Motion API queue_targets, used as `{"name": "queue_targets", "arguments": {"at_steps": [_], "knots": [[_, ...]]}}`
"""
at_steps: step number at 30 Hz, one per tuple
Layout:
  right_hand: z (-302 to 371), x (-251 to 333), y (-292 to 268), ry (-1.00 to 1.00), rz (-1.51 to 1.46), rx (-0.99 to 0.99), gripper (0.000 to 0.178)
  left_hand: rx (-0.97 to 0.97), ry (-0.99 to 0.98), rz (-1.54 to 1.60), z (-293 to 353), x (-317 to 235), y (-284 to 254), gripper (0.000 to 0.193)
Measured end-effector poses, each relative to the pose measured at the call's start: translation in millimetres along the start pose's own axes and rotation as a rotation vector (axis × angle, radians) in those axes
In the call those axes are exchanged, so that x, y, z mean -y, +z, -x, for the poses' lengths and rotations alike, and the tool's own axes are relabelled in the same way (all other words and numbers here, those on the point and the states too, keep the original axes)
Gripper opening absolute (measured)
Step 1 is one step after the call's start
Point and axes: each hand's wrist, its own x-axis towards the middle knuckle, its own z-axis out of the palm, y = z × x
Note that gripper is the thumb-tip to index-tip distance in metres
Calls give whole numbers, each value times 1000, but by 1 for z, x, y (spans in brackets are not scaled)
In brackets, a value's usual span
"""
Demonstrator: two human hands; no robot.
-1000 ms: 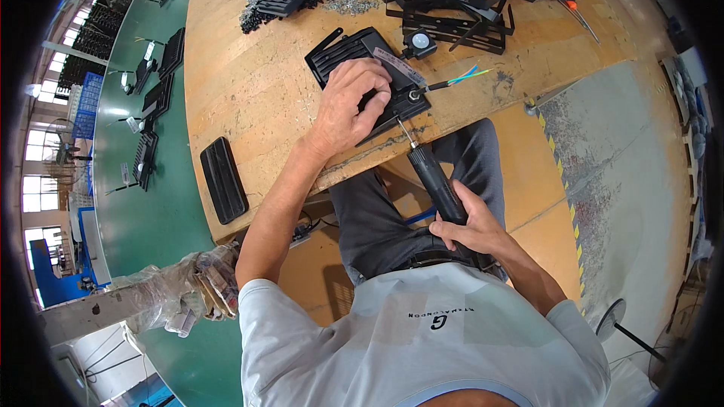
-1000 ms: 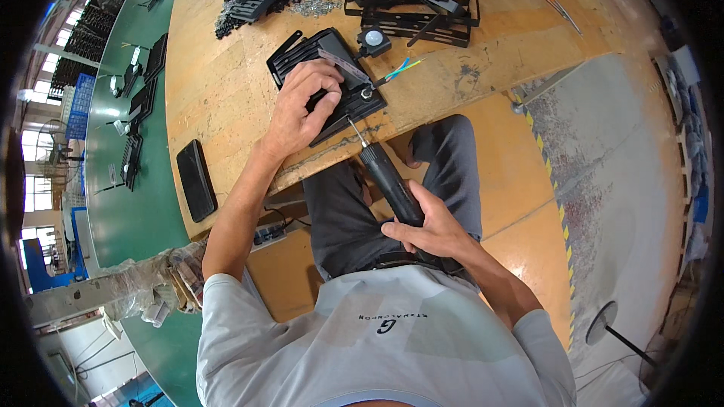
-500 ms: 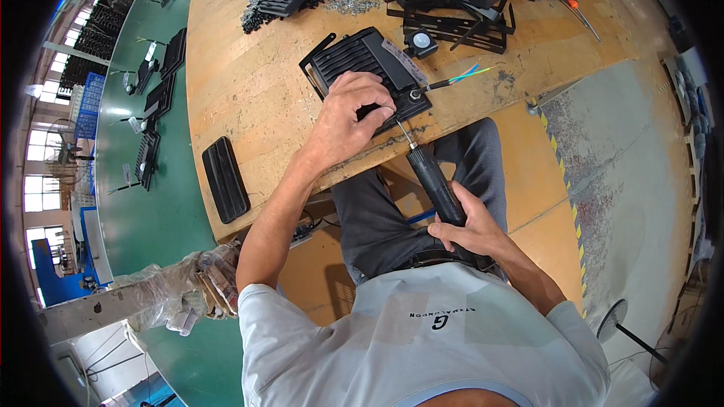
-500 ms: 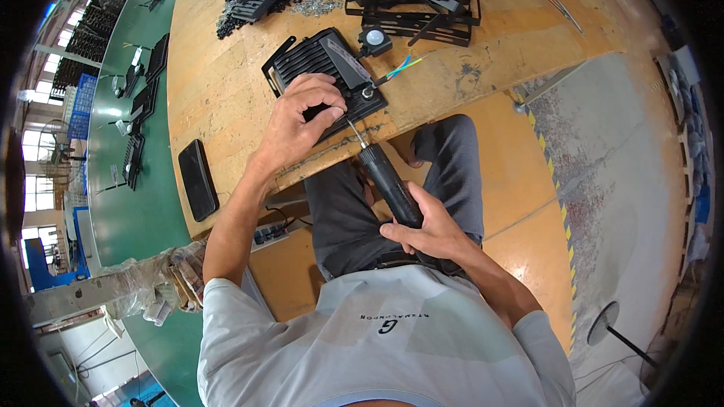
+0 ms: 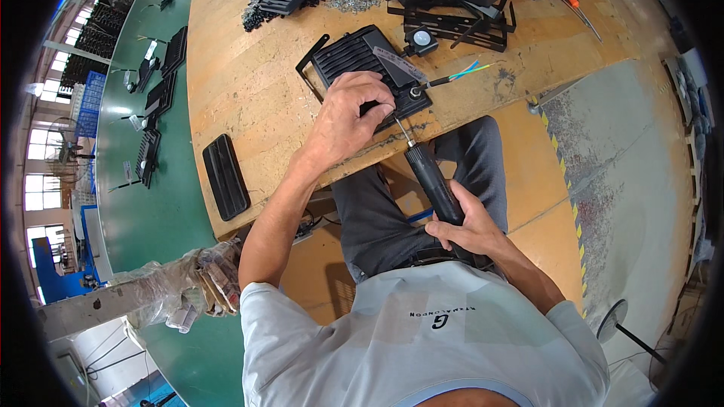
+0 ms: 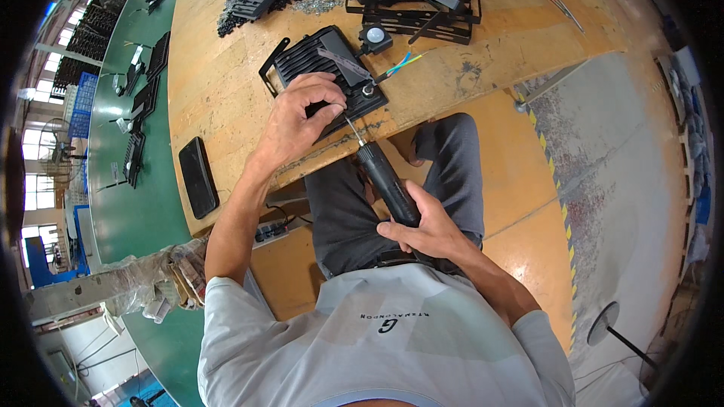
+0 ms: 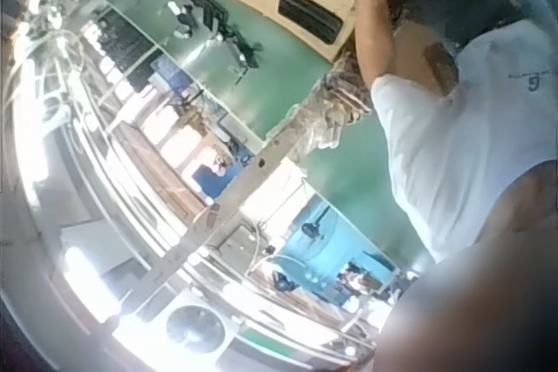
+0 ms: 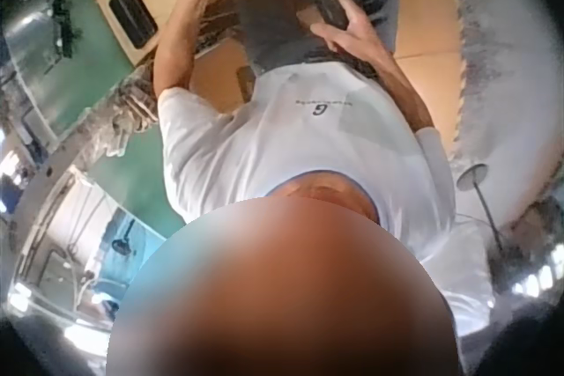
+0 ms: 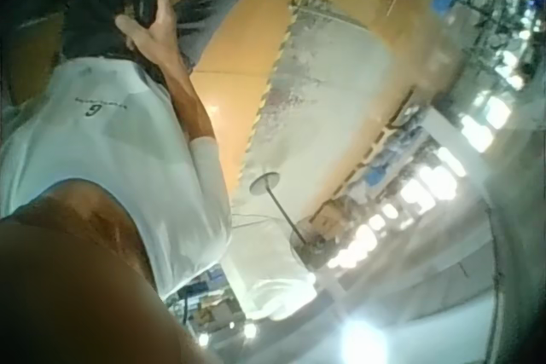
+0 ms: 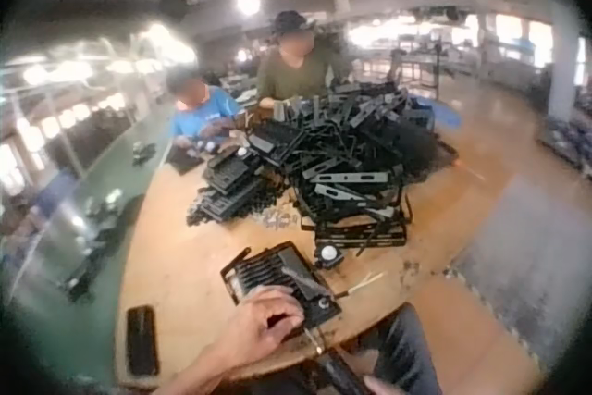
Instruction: Assembling components of an electronic device, specifically using an electric screwdriver to fasten parts of a housing and placing them on a conveyor belt.
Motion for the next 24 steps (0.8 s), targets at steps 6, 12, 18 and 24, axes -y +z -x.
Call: {"name": "queue_targets", "arguments": {"at_steps": [6, 12, 18, 24], "knots": [[-1, -1, 2, -16, -24, 1, 53, -14, 17, 10, 4, 3, 1, 10], [-4, 0, 0, -15, -12, 59, 55, -72, 5, -79, 11, -1, 3, 9], [-5, -2, 2, -6, -15, 58, 55, -108, 13, -62, 18, -3, 3, 12], [-7, -1, 2, 1, -7, 53, 52, -272, -26, -157, 31, -17, 18, 16]]}}
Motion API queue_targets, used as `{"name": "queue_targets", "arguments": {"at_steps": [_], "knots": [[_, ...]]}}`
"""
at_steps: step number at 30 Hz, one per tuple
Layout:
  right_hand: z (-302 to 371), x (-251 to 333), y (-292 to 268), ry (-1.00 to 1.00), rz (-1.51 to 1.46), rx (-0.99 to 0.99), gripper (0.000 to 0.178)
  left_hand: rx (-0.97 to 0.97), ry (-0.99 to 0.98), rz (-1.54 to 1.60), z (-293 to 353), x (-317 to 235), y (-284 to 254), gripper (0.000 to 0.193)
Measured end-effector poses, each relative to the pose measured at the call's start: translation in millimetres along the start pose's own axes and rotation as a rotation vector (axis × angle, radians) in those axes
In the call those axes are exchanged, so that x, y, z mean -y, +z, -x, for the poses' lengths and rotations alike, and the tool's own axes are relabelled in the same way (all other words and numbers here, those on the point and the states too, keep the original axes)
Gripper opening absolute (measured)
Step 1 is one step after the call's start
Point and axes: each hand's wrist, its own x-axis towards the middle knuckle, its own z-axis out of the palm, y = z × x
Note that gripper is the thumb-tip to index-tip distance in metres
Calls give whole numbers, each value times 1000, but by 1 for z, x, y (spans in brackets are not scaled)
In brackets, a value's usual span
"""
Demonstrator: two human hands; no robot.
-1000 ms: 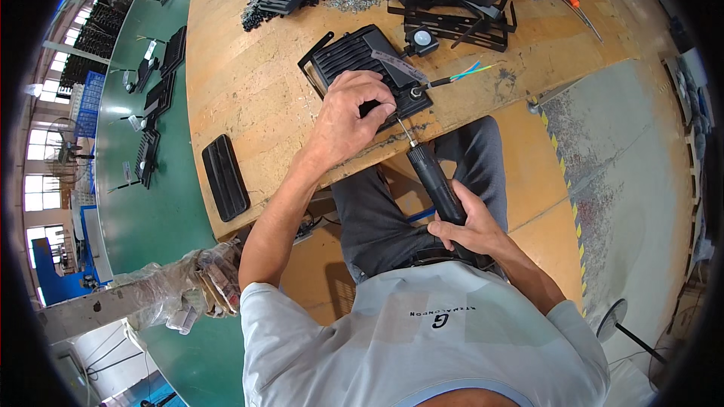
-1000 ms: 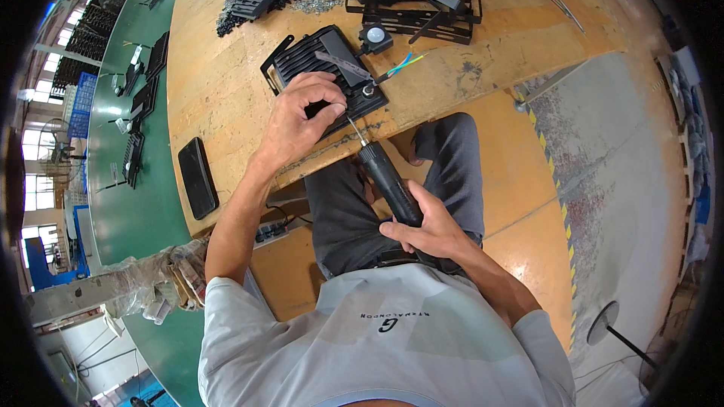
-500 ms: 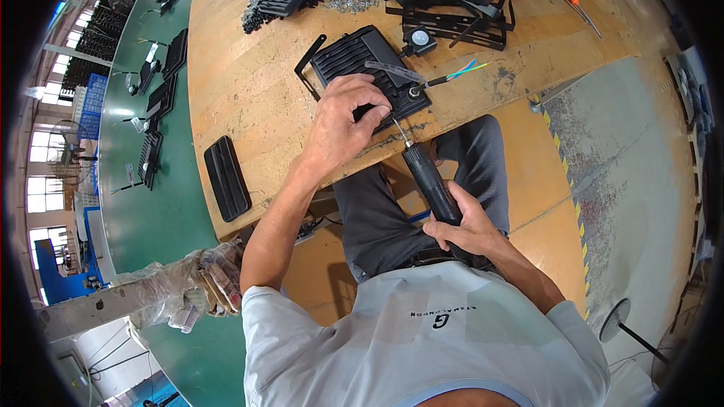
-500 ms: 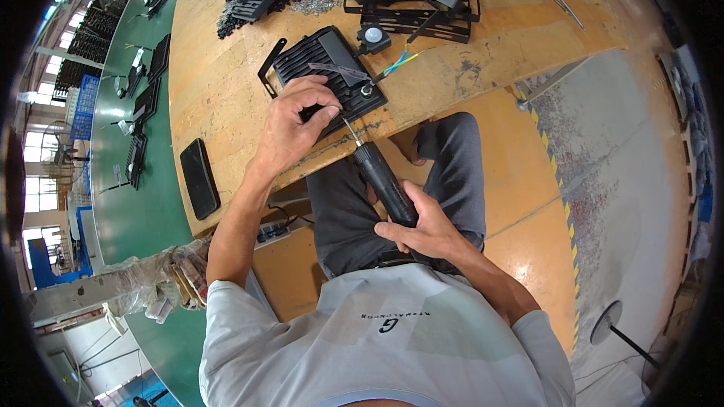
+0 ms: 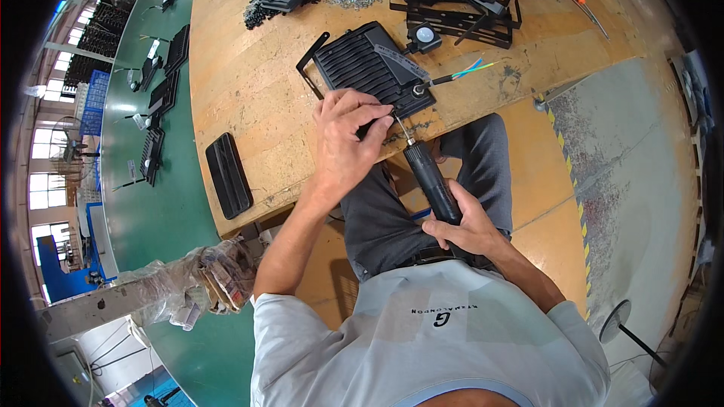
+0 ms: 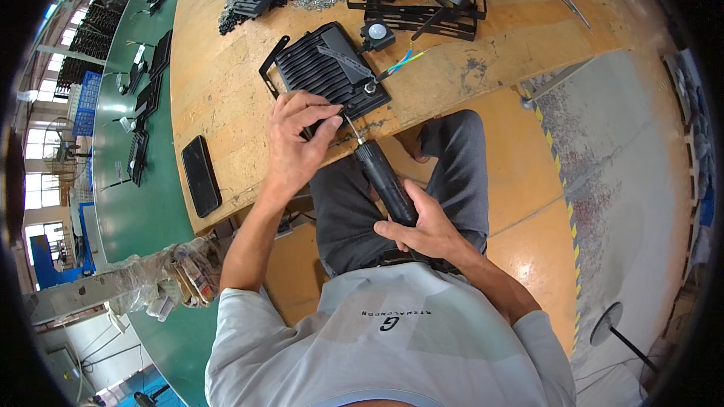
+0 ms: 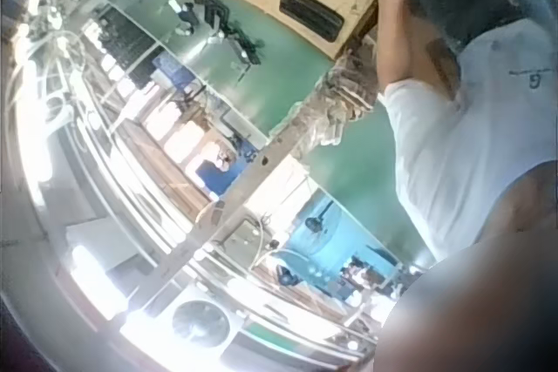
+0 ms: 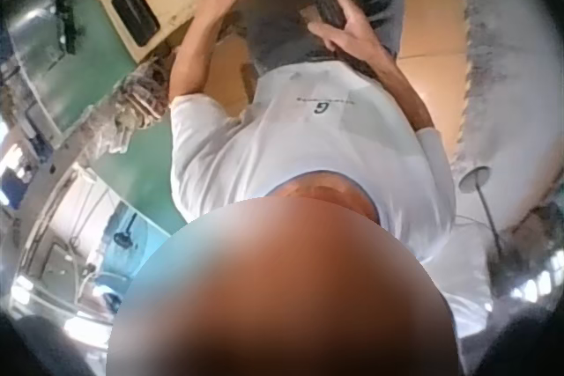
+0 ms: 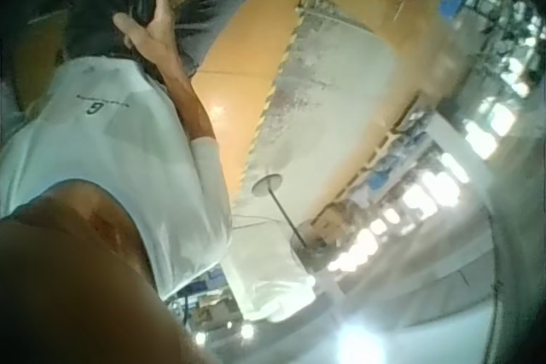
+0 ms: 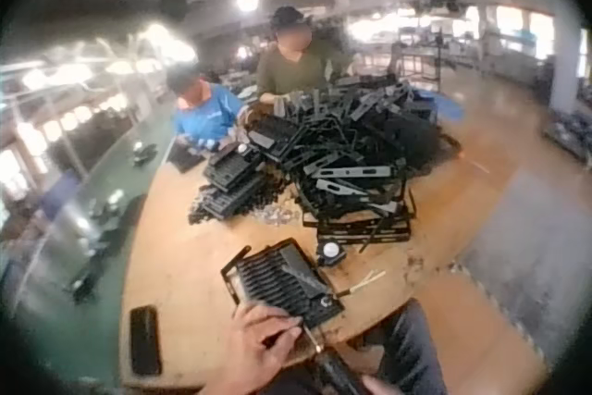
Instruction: Assembling components of an electronic device, specifically using an electric screwdriver to fasten parts of a housing and placing them on a conveyor belt.
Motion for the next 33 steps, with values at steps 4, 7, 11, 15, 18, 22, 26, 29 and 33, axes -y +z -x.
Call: {"name": "queue_targets", "arguments": {"at_steps": [4, 7, 11, 15, 18, 22, 26, 29, 33], "knots": [[-1, -3, 3, -23, 18, -32, 52, -169, 58, -203, 7, -13, 15, 19], [-2, -6, 3, -48, 9, -49, 54, -205, 64, -237, 11, -16, 22, 19], [1, -7, 3, -66, -8, -40, 55, -213, 126, -222, 9, -23, 20, 19], [8, -4, 5, -72, -58, -45, 55, -148, 188, -273, 5, -28, 20, 21], [8, -6, 4, -76, -95, -52, 54, -83, 230, -297, 3, -27, 23, 22], [7, -6, 2, -49, -93, -38, 51, -128, 222, -330, 7, -17, 32, 20], [6, -2, 2, -25, -87, -38, 50, -228, 247, -337, 9, -14, 35, 19], [6, -3, 2, -17, -99, -37, 50, -283, 222, -277, 11, -11, 39, 19], [6, -1, 2, -14, -94, -35, 50, -289, 173, -255, 11, -13, 36, 20]]}}
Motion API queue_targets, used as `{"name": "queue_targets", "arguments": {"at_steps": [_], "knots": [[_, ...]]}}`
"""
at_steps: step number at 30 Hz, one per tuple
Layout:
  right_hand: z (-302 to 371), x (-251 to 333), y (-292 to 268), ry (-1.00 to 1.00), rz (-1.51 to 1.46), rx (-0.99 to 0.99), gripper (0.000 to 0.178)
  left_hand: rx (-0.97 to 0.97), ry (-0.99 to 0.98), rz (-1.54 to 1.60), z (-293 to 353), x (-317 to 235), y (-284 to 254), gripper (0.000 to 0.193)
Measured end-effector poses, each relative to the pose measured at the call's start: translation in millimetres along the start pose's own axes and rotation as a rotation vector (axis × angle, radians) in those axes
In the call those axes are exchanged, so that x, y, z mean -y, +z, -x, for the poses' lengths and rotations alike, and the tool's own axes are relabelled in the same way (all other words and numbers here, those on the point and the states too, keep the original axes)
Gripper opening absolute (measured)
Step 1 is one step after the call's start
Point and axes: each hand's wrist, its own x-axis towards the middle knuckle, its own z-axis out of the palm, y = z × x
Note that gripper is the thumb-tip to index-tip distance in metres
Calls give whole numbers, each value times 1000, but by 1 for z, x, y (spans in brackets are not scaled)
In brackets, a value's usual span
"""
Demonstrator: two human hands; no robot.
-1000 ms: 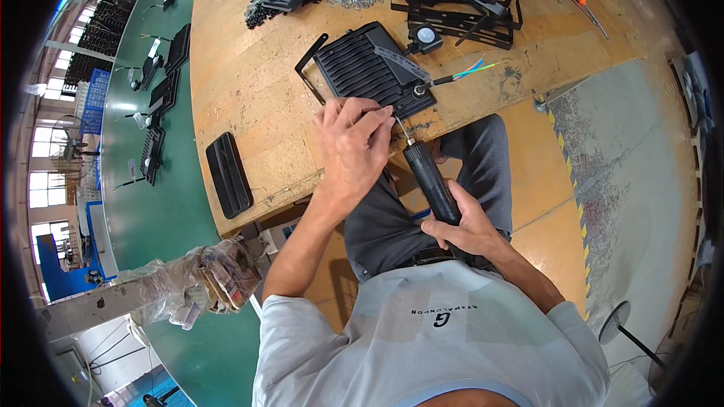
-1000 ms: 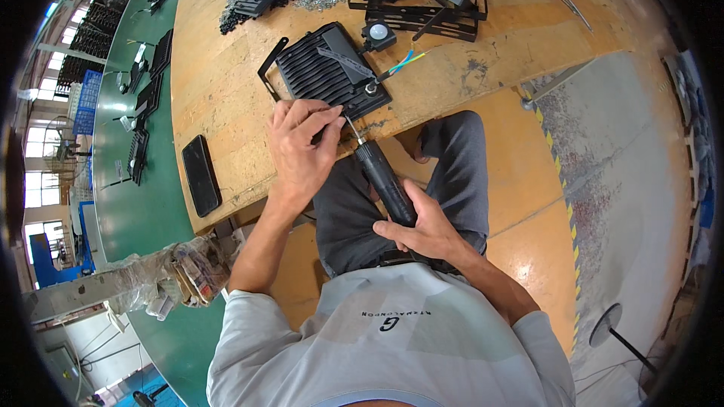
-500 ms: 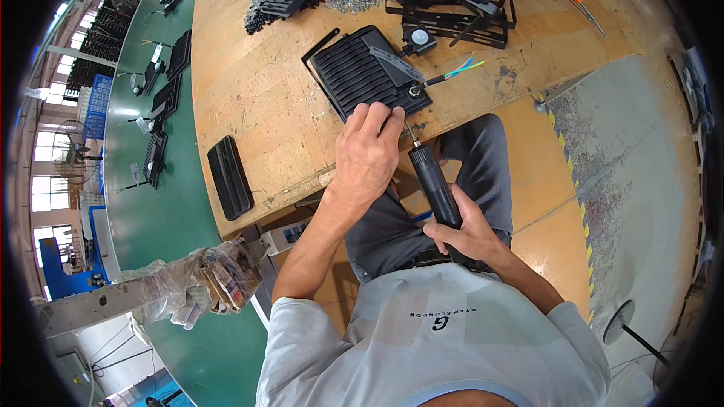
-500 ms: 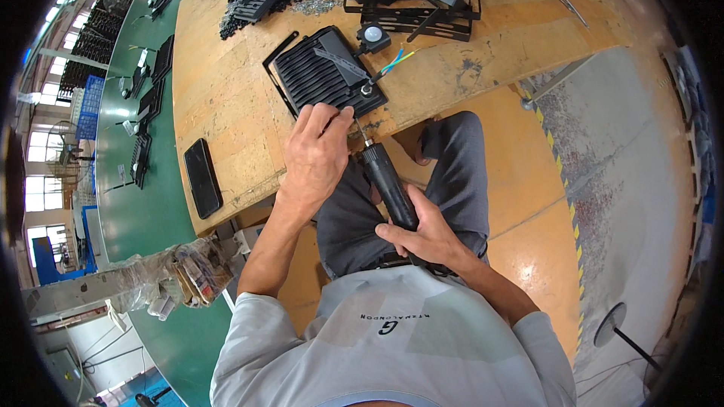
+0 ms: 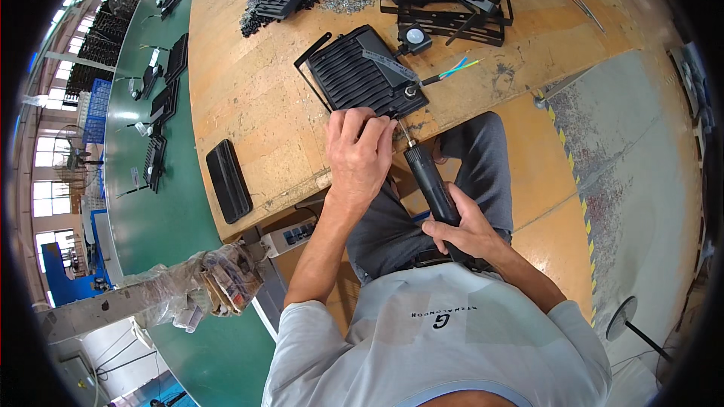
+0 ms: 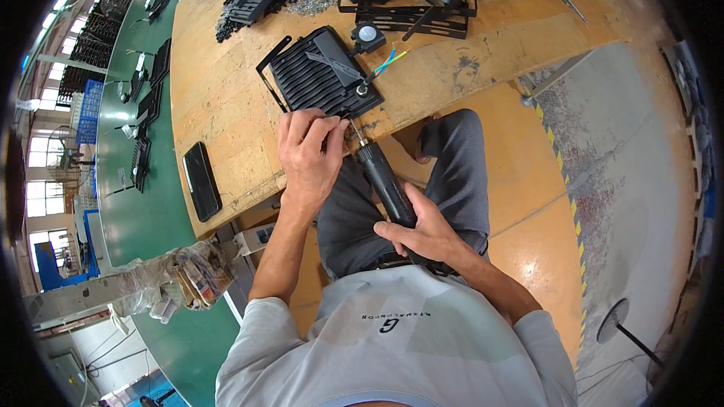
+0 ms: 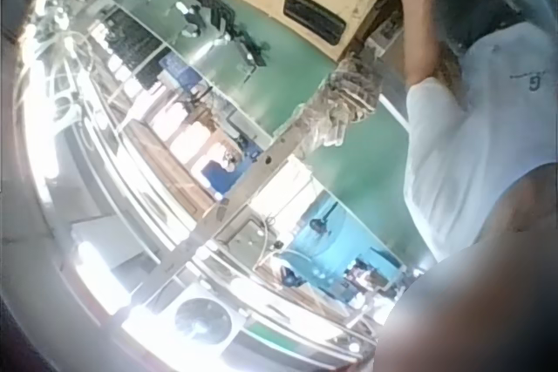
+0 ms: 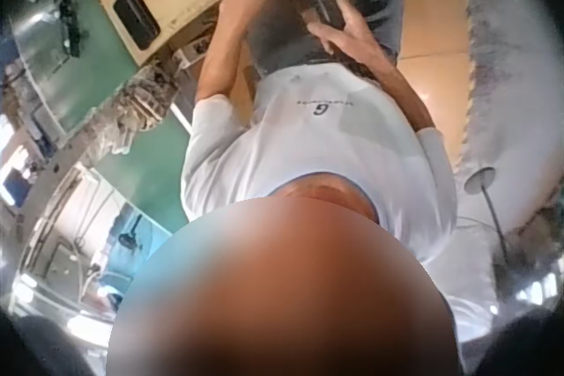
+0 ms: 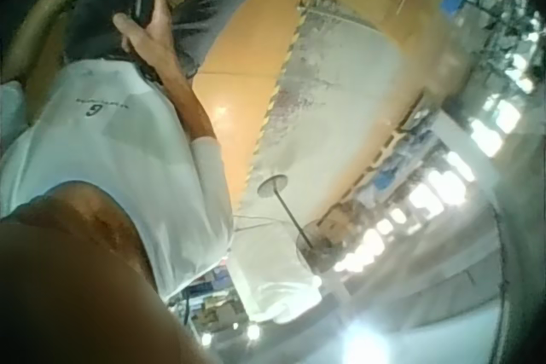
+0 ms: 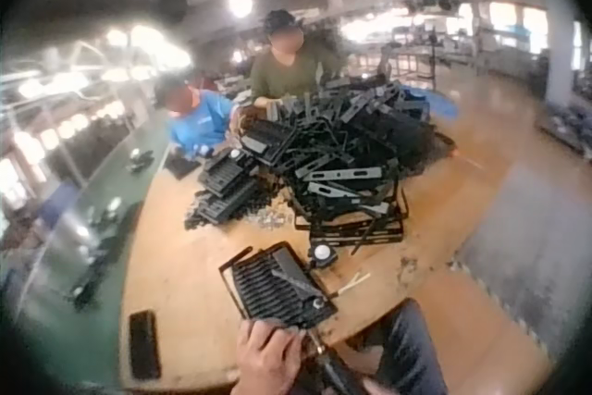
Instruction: Assembling components of an electronic device, specifically using an electric screwdriver to fasten parts of a housing and placing them on a conveyor belt.
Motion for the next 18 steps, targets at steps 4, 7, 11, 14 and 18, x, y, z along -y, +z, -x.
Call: {"name": "queue_targets", "arguments": {"at_steps": [4, 7, 11, 14, 18], "knots": [[1, 1, -2, 5, 6, 10, 51, 22, -41, 25, -1, 0, -4, 18], [1, 3, -3, 15, 18, 7, 51, 79, -74, 34, -2, 1, -10, 18], [2, 7, -3, 59, 20, 16, 51, 142, -103, 5, 5, 5, -15, 25], [2, 12, -2, 56, 15, 14, 53, 210, -97, 18, 11, 13, -17, 28], [5, 15, -3, 84, -21, 14, 54, 220, -100, 25, 11, 13, -17, 29]]}}
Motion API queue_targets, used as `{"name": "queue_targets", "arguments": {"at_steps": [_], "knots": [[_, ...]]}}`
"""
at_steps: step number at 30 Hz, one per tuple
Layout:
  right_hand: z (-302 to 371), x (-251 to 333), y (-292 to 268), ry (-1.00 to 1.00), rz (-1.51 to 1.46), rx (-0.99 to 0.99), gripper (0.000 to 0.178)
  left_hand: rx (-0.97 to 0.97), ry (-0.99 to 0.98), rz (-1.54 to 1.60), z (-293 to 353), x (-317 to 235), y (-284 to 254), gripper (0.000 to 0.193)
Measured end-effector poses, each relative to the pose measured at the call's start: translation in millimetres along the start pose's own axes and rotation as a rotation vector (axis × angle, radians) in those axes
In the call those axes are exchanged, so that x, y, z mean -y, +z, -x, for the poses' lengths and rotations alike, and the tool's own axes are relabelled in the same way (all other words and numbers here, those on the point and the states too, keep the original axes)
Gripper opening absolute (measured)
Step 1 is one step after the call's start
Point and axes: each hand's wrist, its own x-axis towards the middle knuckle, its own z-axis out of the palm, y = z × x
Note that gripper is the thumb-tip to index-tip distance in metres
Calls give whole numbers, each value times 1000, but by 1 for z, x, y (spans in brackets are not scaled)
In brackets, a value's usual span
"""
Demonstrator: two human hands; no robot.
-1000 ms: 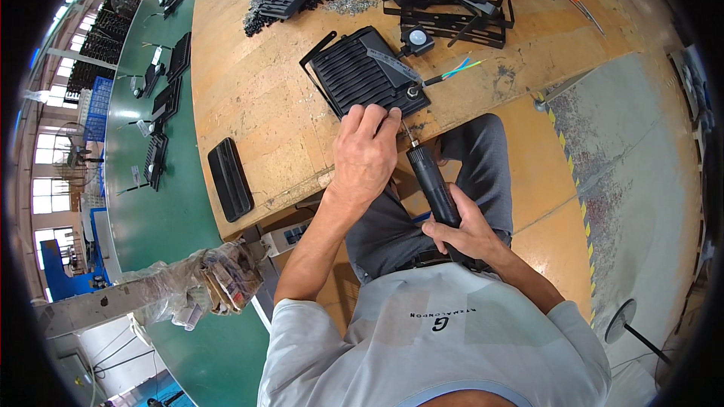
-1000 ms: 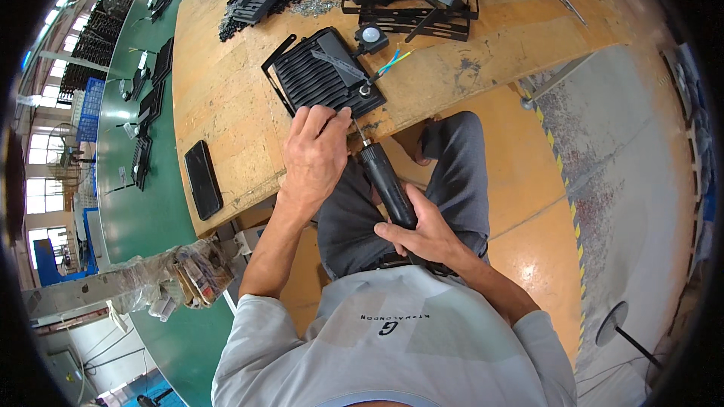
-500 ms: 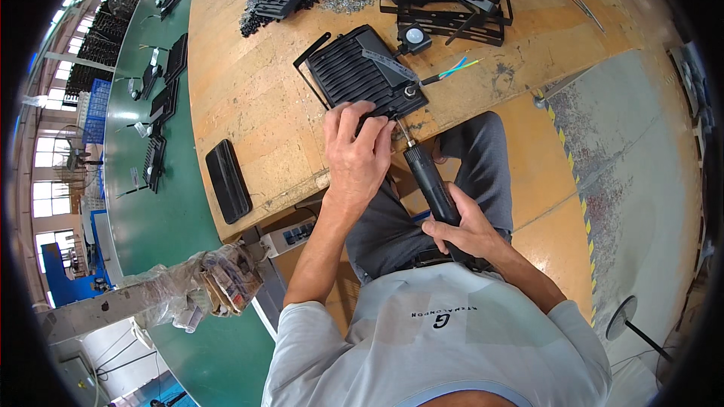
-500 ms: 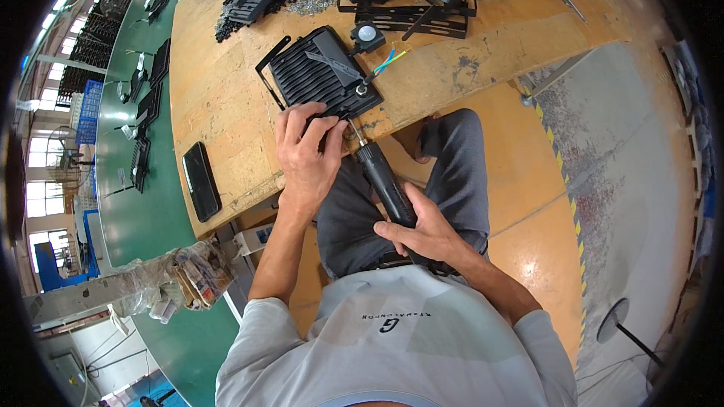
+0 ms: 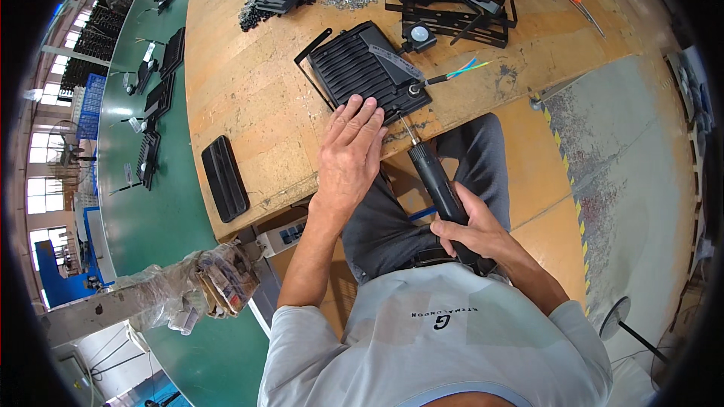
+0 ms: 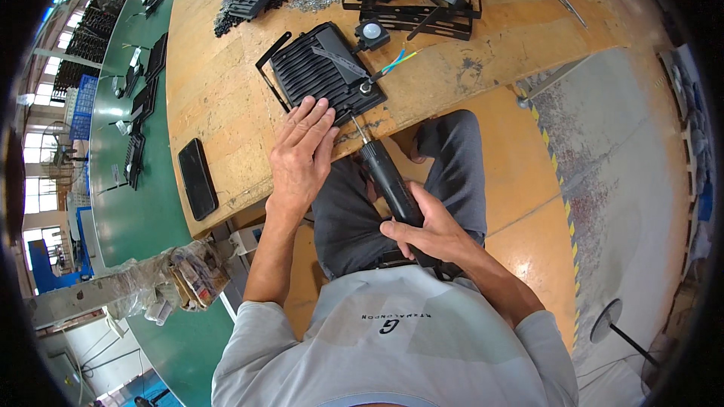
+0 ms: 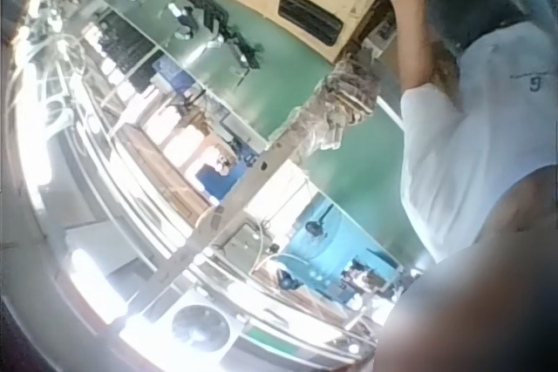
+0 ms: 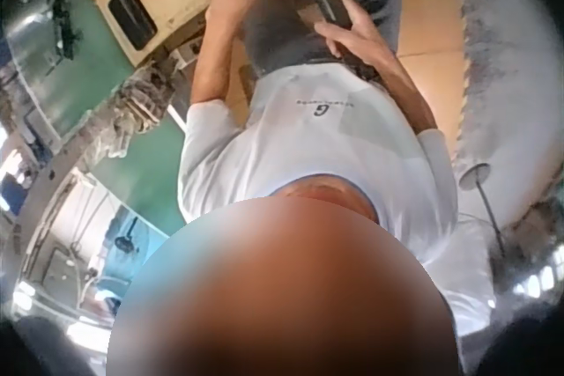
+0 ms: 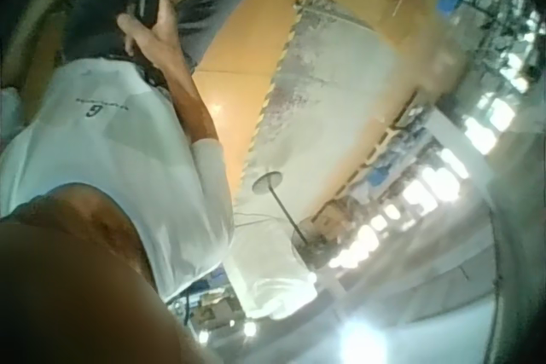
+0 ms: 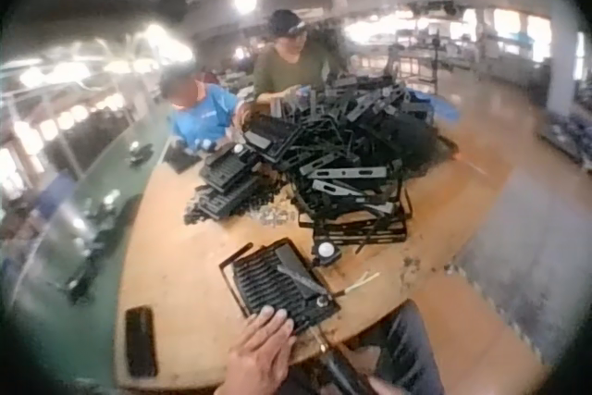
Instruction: Assembling components of an electronic device, specifically using an electric screwdriver to fasten parts of a housing and placing them on a conveyor belt.
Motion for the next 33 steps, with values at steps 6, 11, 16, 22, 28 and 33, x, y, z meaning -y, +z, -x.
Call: {"name": "queue_targets", "arguments": {"at_steps": [6, 11, 16, 22, 28, 33], "knots": [[1, 7, -1, 64, -18, 21, 58, -1, 35, -27, 2, 4, 0, 30], [7, 19, 0, 95, -36, 48, 61, 0, 16, 20, 0, 4, 0, 29], [6, 31, 2, 151, -41, 51, 63, 9, 14, 45, -1, 7, -1, 27], [4, 37, 1, 194, -11, 57, 66, 28, -2, 76, -1, 8, -2, 27], [2, 43, 2, 221, 8, 67, 56, 40, -12, 122, -4, 11, -4, 26], [-1, 47, 6, 195, 76, 63, 64, 26, 1, 120, -5, 11, -5, 26]]}}
